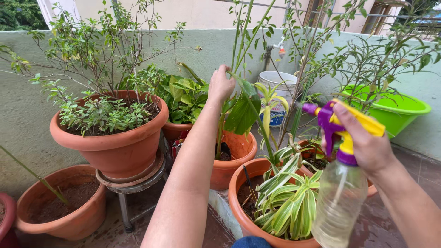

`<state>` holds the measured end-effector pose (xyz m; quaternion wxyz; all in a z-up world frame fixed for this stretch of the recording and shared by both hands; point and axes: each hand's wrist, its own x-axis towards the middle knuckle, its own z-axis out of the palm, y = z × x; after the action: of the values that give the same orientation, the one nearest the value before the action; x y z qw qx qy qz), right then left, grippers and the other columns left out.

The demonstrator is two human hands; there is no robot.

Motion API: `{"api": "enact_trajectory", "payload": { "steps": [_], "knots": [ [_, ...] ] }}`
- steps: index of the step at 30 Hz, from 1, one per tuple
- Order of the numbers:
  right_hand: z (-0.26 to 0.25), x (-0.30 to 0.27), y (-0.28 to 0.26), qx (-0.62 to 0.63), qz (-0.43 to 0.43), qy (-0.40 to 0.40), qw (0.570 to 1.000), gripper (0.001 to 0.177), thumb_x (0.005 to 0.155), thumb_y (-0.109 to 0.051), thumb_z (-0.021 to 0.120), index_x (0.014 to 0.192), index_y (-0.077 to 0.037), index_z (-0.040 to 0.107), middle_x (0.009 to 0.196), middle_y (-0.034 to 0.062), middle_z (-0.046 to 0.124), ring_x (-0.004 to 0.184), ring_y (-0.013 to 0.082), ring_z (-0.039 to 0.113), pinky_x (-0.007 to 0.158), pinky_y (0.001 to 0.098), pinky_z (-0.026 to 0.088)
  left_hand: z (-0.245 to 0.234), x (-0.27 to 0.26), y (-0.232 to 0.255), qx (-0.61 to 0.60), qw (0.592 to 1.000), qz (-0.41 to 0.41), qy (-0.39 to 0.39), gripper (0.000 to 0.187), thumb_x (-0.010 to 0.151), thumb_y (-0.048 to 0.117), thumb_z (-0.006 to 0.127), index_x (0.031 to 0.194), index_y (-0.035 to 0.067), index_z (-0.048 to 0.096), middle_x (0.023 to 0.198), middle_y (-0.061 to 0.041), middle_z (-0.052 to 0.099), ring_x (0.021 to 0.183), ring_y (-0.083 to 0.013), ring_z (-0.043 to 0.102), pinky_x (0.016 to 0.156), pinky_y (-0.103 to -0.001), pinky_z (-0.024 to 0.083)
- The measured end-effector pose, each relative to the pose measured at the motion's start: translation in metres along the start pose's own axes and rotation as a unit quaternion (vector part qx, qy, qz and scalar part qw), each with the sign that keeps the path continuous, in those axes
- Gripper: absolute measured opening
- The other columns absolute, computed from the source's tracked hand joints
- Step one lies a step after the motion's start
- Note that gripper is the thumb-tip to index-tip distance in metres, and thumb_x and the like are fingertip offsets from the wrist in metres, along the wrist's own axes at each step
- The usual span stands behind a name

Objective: The person sprays water from a bottle onto the leaves of a small potted palm plant and cleans the leaves by hand.

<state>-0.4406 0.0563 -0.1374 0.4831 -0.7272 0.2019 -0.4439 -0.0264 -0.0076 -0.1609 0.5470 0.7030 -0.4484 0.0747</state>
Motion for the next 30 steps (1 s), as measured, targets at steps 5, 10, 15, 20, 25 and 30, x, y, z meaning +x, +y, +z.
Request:
{"api": "enact_trajectory", "payload": {
  "steps": [5,10,15,20,25,30],
  "knots": [
    [0.047,0.011,-0.061,0.053,-0.121,-0.027,0.991,0.038,0.112,-0.036,0.047,0.122,-0.002,0.061,0.108,0.0094,0.071,0.092,0.0221,0.072,0.088,0.0427,0.060,-0.018,-0.002,0.010,-0.078,0.995,0.044,0.033,0.078,0.079,-0.001,0.063,0.152,0.009,0.036,0.145,-0.024,0.050,0.134,-0.0381,0.050,0.110,-0.047,0.042],
    [0.092,0.026,-0.086,0.112,-0.177,-0.027,0.977,0.033,0.116,-0.032,0.052,0.127,-0.002,0.061,0.111,0.0102,0.069,0.095,0.0223,0.072,0.091,0.0418,0.062,-0.097,-0.078,0.071,-0.320,0.928,0.192,-0.020,0.087,0.089,0.015,0.069,0.165,0.022,0.026,0.166,-0.017,0.042,0.155,-0.0325,0.043,0.119,-0.057,0.040],
    [0.147,0.046,-0.085,0.194,-0.245,0.032,0.950,0.031,0.113,-0.029,0.057,0.127,-0.002,0.062,0.108,0.0078,0.070,0.092,0.0208,0.074,0.086,0.0390,0.065,-0.164,-0.180,0.096,-0.301,0.894,0.265,-0.197,0.112,0.086,0.028,0.080,0.172,0.020,0.009,0.180,-0.016,0.024,0.169,-0.0323,0.024,0.134,-0.061,0.020],
    [0.215,0.071,-0.051,0.192,-0.273,0.031,0.942,0.037,0.110,-0.034,0.058,0.128,-0.002,0.066,0.103,0.0036,0.068,0.088,0.0139,0.071,0.081,0.0309,0.061,-0.168,-0.182,0.076,-0.250,0.916,0.278,-0.145,0.130,0.081,0.032,0.087,0.169,0.007,-0.006,0.177,-0.023,0.014,0.166,-0.0356,0.017,0.136,-0.050,0.017],
    [0.254,0.078,-0.013,-0.026,-0.228,0.084,0.970,0.044,0.107,-0.044,0.058,0.124,-0.005,0.069,0.095,-0.0013,0.067,0.084,0.0070,0.062,0.073,0.0232,0.051,-0.149,-0.162,0.033,-0.177,0.968,0.127,-0.124,0.127,0.066,0.034,0.087,0.162,0.002,0.010,0.161,-0.024,0.033,0.152,-0.0328,0.037,0.115,-0.041,0.043],
    [0.286,0.076,0.013,-0.085,-0.137,-0.065,0.985,0.058,0.091,-0.044,0.075,0.127,0.000,0.062,0.100,0.0082,0.066,0.088,0.0135,0.061,0.076,0.0297,0.054,-0.107,-0.161,-0.031,-0.307,0.942,0.130,-0.039,0.105,0.076,0.019,0.080,0.162,0.001,0.021,0.153,-0.020,0.049,0.144,-0.0294,0.051,0.117,-0.039,0.044]
  ]
}}
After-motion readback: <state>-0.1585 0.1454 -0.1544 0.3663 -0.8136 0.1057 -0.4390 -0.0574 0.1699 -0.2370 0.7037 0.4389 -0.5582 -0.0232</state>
